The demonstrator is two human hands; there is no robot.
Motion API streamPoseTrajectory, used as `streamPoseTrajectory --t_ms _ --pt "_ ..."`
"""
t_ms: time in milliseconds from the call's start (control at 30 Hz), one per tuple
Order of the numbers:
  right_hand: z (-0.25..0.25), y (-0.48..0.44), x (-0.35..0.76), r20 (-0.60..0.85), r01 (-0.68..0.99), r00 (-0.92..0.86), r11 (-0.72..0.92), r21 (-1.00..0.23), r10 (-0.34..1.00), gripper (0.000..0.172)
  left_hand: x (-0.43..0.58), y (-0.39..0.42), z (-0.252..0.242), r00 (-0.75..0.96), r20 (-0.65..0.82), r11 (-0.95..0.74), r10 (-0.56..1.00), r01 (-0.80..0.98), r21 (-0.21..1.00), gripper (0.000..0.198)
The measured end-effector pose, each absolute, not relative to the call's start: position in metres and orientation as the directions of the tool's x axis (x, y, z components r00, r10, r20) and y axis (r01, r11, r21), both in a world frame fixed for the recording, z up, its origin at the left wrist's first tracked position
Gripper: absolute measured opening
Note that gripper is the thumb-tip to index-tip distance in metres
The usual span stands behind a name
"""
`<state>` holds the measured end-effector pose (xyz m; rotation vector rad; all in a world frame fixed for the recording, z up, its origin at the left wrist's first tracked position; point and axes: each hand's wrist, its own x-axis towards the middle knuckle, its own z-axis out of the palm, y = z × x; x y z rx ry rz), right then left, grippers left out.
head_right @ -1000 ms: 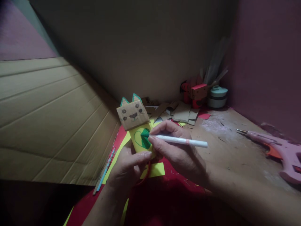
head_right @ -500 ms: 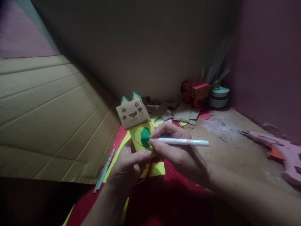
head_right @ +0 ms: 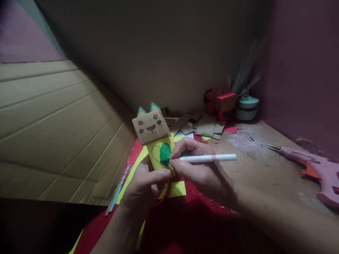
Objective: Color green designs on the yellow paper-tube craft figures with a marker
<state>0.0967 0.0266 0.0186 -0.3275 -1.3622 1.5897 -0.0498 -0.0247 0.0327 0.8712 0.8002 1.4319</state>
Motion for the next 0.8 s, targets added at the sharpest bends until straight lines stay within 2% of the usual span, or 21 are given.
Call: streamPoseTrajectory --t_ms 367,800 --pt "0.0128 0.0293 0.0984 0.420 -0.501 -0.479 0.152 -0.852 0.771 0.020 -0.0507 -0.0238 0.0301 -0.019 0.044 -0.048 0.999 -0.495 0.868 0.043" --pt "0.0196 0.0263 0.0967 0.378 -0.472 -0.477 0.131 -0.872 0.794 0.019 -0.0516 -0.0224 0.0274 -0.053 0.023 -0.046 0.998 -0.509 0.859 0.051"
